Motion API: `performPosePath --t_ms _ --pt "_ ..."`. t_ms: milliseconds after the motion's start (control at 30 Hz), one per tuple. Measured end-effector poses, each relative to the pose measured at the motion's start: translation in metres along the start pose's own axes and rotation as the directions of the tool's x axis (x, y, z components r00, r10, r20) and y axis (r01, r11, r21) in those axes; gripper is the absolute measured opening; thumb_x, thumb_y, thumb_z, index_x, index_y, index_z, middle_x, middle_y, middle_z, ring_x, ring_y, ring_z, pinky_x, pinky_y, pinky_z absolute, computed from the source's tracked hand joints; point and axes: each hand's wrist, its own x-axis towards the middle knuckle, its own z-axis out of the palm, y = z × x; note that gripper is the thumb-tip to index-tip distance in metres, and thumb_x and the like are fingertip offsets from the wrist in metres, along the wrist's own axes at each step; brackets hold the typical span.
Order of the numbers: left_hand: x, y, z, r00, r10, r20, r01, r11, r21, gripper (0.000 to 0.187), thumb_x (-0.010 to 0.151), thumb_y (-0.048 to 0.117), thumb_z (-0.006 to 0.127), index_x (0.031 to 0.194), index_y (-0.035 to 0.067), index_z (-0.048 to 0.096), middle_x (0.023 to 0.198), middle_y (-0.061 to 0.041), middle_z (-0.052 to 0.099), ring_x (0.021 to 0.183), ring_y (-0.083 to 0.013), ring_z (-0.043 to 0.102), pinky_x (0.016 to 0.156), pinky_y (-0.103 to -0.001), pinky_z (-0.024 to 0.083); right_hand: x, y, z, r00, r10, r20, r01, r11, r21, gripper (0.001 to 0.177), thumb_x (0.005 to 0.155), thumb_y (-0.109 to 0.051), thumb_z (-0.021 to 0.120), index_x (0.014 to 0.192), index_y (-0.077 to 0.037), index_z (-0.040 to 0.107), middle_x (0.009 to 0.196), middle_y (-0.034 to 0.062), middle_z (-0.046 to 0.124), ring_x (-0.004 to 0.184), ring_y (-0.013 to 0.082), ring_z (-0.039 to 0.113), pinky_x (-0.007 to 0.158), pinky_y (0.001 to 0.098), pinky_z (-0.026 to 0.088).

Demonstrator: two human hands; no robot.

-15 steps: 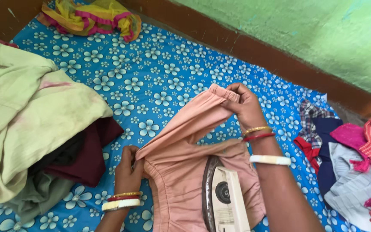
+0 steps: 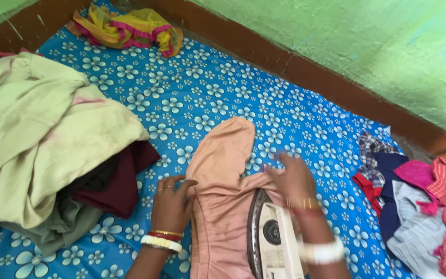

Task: The person irons a red checkered shirt and then a peach-colored pair of shorts on a bed using an electric iron. They smooth the fabric with their hands and move the iron back and forth to remove wrinkles.

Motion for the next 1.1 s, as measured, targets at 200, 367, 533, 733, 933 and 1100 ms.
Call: performPosePath --t_ms 200,367,533,733,933,1100 --pt "-0.006 0.01 -0.005 0.999 0.029 0.028 -0.033 0.985 0.168 0.034 0.064 0.014 0.083 0.096 0.021 0.077 0.128 -0.013 0.065 0.128 -0.043 0.05 0.096 -0.054 0.047 -0.147 0.023 -0.009 0.936 0.346 0.07 -0.335 0.932 -0.137 0.095 0.07 -0.056 0.082 0.148 -0.019 0.043 0.125 0.0213 0.06 0.113 0.0392 0.063 0.085 0.0502 0.054" --pt "-0.009 0.008 0.002 0.992 -0.024 0.12 0.023 1.0 0.007 0.021 0.082 0.019 0.078 0.102 0.016 0.073 0.119 -0.006 0.069 0.121 -0.0306 0.057 0.098 -0.046 0.053 -0.154 0.049 0.029 0.895 0.325 0.305 -0.342 0.94 0.0 0.073 0.079 -0.049 0.082 0.131 -0.01 0.05 0.103 0.0169 0.077 0.095 0.0332 0.075 0.082 0.0461 0.058" --pt "-0.022 0.018 0.019 0.948 0.04 0.316 -0.058 0.997 0.049 0.036 0.082 0.025 0.078 0.116 0.018 0.07 0.128 -0.004 0.065 0.131 -0.028 0.051 0.101 -0.05 0.049 -0.17 0.048 0.026 0.908 0.317 0.275 -0.412 0.799 0.438 0.057 0.078 -0.017 0.081 0.131 -0.009 0.06 0.088 0.0166 0.08 0.069 0.0317 0.075 0.065 0.0413 0.058" --pt "-0.029 0.017 0.019 0.839 0.012 0.543 -0.162 0.96 0.229 0.05 0.073 0.027 0.084 0.121 0.022 0.067 0.148 -0.001 0.051 0.145 -0.0271 0.034 0.107 -0.056 0.037 -0.167 -0.005 -0.003 0.994 -0.039 -0.103 0.081 0.888 0.453 0.057 0.079 -0.011 0.078 0.134 -0.009 0.063 0.111 0.0148 0.077 0.093 0.0296 0.077 0.078 0.0383 0.058" --pt "-0.018 0.005 0.015 0.844 0.025 0.535 -0.103 0.988 0.116 0.032 0.077 0.027 0.081 0.108 0.024 0.074 0.127 0.005 0.064 0.133 -0.0215 0.047 0.101 -0.047 0.046 -0.121 -0.076 0.015 0.993 -0.12 -0.001 0.116 0.959 0.259 0.056 0.086 -0.015 0.071 0.14 -0.022 0.058 0.115 0.0159 0.073 0.104 0.0354 0.07 0.086 0.0441 0.056" --pt "-0.018 0.003 0.011 0.875 -0.035 0.483 -0.026 0.993 0.117 0.018 0.081 0.025 0.078 0.098 0.02 0.075 0.116 0.004 0.07 0.124 -0.0202 0.057 0.102 -0.042 0.049 -0.096 -0.066 0.027 0.978 -0.203 0.052 0.19 0.963 0.19 0.075 0.08 -0.021 0.076 0.149 -0.023 0.046 0.109 0.0167 0.071 0.096 0.0371 0.07 0.078 0.0478 0.055"
